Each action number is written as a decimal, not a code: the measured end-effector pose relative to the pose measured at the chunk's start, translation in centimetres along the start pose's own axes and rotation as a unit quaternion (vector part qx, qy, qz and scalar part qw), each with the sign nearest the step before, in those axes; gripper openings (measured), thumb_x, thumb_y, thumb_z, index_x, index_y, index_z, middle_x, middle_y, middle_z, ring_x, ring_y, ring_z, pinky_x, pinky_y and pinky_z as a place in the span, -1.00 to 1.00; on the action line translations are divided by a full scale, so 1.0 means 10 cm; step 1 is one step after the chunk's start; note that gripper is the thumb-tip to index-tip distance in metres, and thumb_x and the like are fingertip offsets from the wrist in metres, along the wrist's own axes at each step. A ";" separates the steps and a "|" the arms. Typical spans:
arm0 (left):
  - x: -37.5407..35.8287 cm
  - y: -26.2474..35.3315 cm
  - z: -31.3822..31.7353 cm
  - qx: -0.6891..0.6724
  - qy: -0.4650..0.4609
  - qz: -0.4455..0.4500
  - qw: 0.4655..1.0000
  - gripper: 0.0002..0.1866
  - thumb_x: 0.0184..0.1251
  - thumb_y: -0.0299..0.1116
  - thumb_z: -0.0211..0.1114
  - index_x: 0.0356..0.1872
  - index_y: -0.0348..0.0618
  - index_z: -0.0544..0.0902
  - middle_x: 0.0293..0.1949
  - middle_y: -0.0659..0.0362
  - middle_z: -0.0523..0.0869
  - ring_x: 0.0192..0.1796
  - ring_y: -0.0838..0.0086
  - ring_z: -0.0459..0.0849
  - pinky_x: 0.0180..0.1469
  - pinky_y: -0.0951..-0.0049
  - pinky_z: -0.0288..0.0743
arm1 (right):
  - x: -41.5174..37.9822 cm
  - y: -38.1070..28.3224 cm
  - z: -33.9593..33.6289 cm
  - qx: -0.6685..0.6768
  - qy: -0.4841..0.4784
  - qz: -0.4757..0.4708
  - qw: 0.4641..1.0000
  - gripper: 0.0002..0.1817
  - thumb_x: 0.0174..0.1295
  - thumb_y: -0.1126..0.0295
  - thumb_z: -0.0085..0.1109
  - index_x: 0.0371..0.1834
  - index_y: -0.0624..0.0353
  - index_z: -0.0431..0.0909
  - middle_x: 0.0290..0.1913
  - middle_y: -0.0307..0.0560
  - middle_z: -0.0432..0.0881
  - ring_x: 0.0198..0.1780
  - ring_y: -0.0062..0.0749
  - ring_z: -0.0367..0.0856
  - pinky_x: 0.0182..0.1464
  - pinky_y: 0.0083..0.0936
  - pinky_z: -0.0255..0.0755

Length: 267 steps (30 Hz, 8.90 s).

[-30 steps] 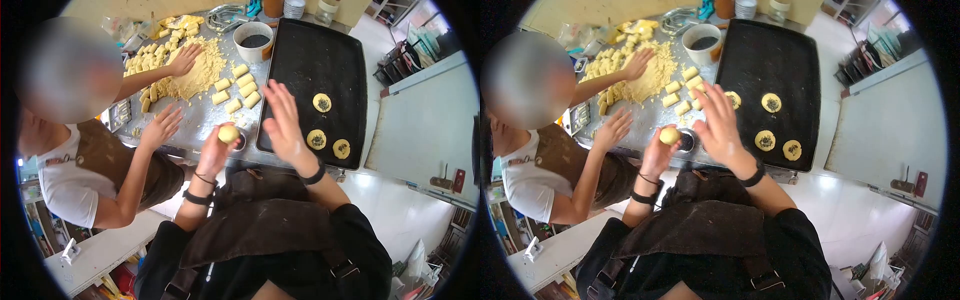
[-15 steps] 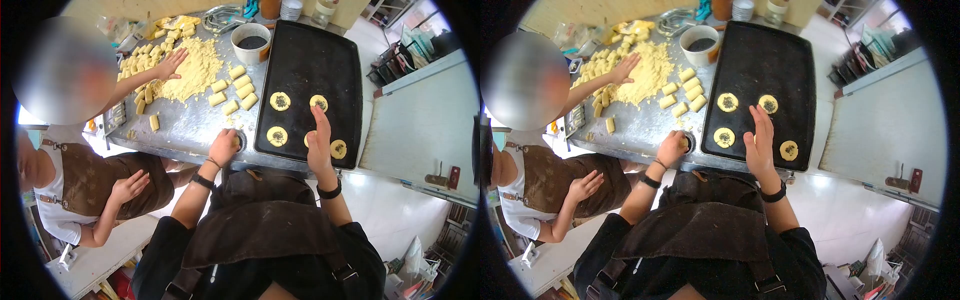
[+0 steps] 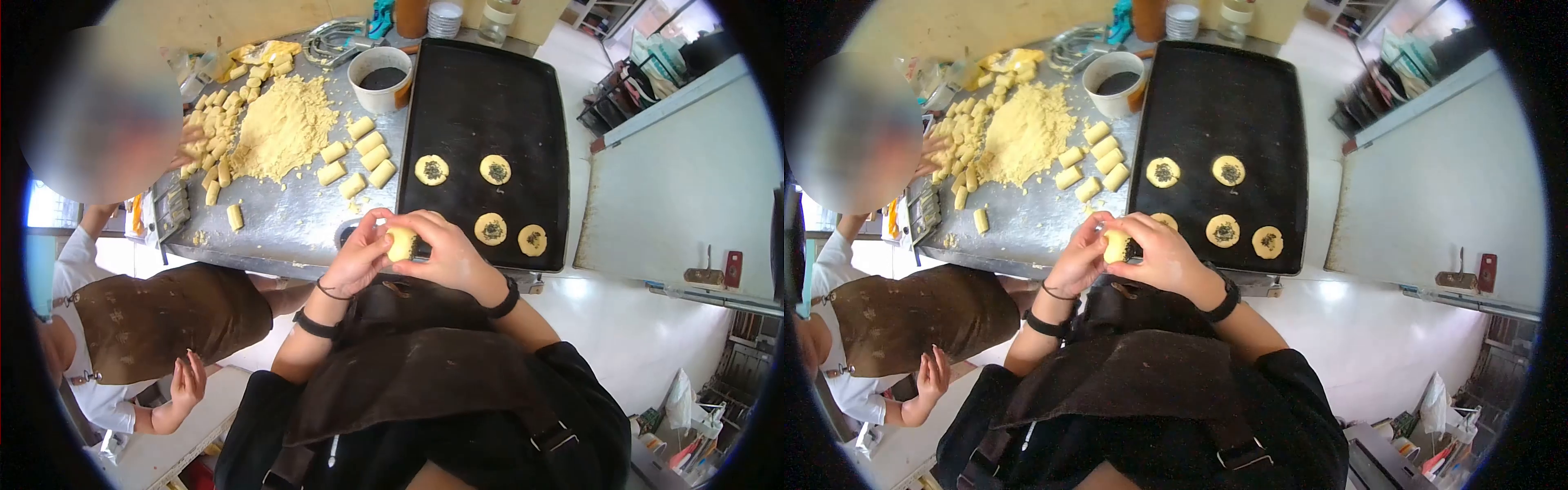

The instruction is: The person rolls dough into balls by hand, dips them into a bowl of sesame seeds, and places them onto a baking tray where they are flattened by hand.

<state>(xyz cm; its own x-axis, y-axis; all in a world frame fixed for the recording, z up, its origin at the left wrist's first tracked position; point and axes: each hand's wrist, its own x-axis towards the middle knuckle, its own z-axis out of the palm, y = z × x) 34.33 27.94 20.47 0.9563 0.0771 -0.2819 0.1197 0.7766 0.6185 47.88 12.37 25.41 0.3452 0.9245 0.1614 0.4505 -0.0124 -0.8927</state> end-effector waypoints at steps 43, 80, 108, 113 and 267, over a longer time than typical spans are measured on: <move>0.19 -0.03 -0.05 0.146 0.202 0.035 0.968 -0.65 0.56 -0.08 -0.02 0.07 -0.12 0.46 -0.03 0.07 0.62 -0.11 0.37 0.64 -0.04 0.37 0.52 | -0.27 2.70 -2.36 -0.316 0.194 0.164 0.914 0.05 0.00 -0.14 0.39 0.51 0.06 0.11 0.47 0.33 0.12 0.52 0.14 0.04 0.47 0.05 -0.01; 0.91 0.41 -1.62 0.814 0.084 0.178 0.547 -0.60 0.08 -0.38 0.37 -0.01 -0.06 0.53 -0.01 0.09 0.55 0.09 0.15 0.55 0.06 0.21 0.51 | -1.25 0.96 -1.30 0.001 0.458 0.268 0.847 -0.07 0.18 0.41 0.31 0.57 -0.07 -0.04 0.49 0.15 0.10 0.47 -0.05 0.19 0.41 -0.15 0.20; 0.63 0.54 -1.63 0.566 0.100 0.266 0.774 -0.73 0.37 -0.46 0.11 0.06 -0.16 0.55 0.01 0.08 0.60 0.07 0.28 0.58 0.09 0.32 0.47 | -0.11 0.04 -0.64 -0.071 0.315 0.162 0.933 -0.11 -0.01 0.55 0.35 0.47 0.04 0.17 0.40 -0.02 0.29 0.40 -0.21 0.28 0.41 -0.20 0.17; 0.31 0.54 -0.92 -0.007 -0.014 0.097 0.995 -0.70 0.45 -0.37 0.02 0.14 -0.14 0.51 0.06 0.15 0.62 0.08 0.34 0.61 0.15 0.33 0.48 | 0.76 -0.13 0.20 -0.130 0.129 -0.057 0.981 -0.26 -0.03 0.40 0.43 0.29 0.22 0.36 0.28 0.10 0.42 0.33 -0.03 0.36 0.37 -0.26 0.21; 0.34 0.64 -1.57 0.354 0.265 0.152 0.884 -0.83 0.40 -0.41 0.22 -0.07 -0.21 0.52 -0.14 0.24 0.61 -0.19 0.63 0.52 -0.09 0.58 0.43 | 2.10 2.46 -0.34 -0.455 0.107 0.103 0.878 -0.29 0.36 -0.08 -0.03 0.43 0.18 0.24 0.43 0.16 0.28 0.45 0.03 0.22 0.41 0.02 0.11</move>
<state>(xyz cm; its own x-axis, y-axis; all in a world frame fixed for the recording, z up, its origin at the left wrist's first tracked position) 34.17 42.96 11.97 0.7366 0.6426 -0.2108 0.1945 0.0973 0.9761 68.99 30.19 8.23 0.5986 0.7762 0.1979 0.7986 -0.5592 -0.2225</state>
